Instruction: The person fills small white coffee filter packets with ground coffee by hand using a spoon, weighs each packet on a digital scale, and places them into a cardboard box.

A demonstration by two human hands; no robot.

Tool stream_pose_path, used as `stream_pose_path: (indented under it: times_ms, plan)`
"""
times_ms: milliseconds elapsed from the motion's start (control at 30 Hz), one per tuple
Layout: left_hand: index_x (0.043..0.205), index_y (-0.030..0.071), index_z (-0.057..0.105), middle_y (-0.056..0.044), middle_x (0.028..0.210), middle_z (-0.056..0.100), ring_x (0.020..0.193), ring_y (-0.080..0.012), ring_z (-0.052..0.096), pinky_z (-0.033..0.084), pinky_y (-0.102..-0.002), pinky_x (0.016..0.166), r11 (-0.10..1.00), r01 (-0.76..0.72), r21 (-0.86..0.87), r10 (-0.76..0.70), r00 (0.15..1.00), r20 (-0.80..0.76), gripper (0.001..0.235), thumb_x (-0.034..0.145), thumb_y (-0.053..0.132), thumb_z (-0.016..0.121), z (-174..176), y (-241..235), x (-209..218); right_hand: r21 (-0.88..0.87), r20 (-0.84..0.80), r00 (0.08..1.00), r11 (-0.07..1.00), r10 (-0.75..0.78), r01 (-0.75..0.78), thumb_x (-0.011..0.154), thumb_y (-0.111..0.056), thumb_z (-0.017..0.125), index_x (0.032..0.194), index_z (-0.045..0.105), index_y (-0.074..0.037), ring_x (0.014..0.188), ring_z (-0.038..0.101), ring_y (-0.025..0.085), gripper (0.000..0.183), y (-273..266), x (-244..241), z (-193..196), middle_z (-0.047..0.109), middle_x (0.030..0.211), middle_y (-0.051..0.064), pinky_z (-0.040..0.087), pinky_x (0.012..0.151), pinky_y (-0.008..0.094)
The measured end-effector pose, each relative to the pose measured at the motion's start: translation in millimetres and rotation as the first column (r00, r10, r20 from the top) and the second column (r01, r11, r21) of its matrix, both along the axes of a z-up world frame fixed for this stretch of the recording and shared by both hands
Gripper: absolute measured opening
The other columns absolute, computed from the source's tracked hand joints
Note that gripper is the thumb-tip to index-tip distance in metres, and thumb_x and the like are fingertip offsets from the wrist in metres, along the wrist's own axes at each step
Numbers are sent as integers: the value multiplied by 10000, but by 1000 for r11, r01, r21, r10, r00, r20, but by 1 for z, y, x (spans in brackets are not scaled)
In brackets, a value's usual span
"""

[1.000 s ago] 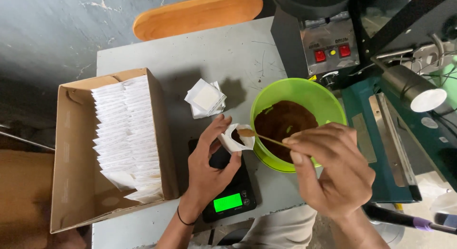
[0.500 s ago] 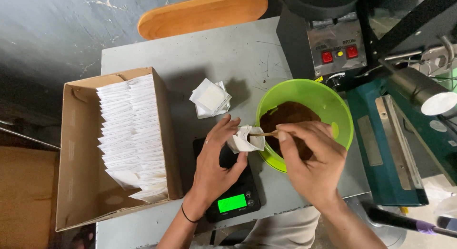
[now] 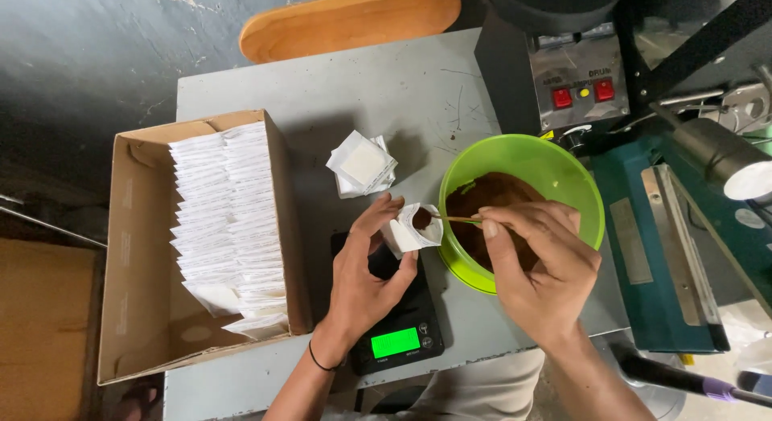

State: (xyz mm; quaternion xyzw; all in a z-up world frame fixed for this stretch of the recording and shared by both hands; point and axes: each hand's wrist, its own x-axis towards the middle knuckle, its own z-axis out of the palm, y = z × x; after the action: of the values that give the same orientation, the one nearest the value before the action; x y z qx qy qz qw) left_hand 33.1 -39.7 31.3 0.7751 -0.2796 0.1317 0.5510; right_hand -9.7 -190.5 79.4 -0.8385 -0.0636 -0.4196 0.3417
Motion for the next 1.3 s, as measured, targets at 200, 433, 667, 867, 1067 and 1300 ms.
stream_pose_path:
  times_ms: [200,433,667,867,1067,1300]
  plan:
    - [1084,66,419,-101,1152,496,1184,-252,409,476,-303,824,999,23,-30,-24,999,-26,354,760,126,548,0,0,0,101,-83,996,994,-35,43,796,-55,577,848,615,7,775,600,184,89,-1,0,-3,627,804,86,405,755,303]
    - [1088,78,423,-88,1161,496,1190,-248,405,469,-306,837,999,31,-43,-34,998,-59,358,759,138,549,0,2,0,269,-204,978,957,-51,106,798,-72,574,869,614,-24,786,583,154,95,-2,1,-4,626,833,68,402,782,277]
    - [1085,89,425,-84,1169,484,1168,-238,427,451,-283,775,998,-46,46,47,998,-30,379,730,96,558,-2,9,-2,446,-126,991,889,-47,99,842,-2,522,881,572,43,705,589,179,78,-14,-1,-6,593,793,126,484,714,266]
    - [1065,48,427,-143,1096,435,1068,-273,431,389,-350,871,977,-93,194,92,996,14,392,704,81,576,-12,22,-7,-78,-46,977,976,-208,204,855,-35,557,889,630,13,791,571,213,94,-30,-4,-17,621,828,100,381,751,348]
    - [1082,18,408,-166,1042,424,977,-329,419,363,-414,808,931,-98,351,67,993,99,440,688,76,594,-23,28,-7,-269,-98,973,946,-211,178,842,-44,586,889,666,-31,816,575,202,94,-33,-2,-22,636,800,60,361,757,353]
    - [1122,-15,450,-168,984,453,1034,-400,407,349,-456,885,946,-140,294,98,983,153,589,566,56,635,-34,29,-10,-182,-28,999,983,-35,30,734,89,666,795,663,-11,716,606,280,117,-30,6,-24,607,671,73,390,722,304]
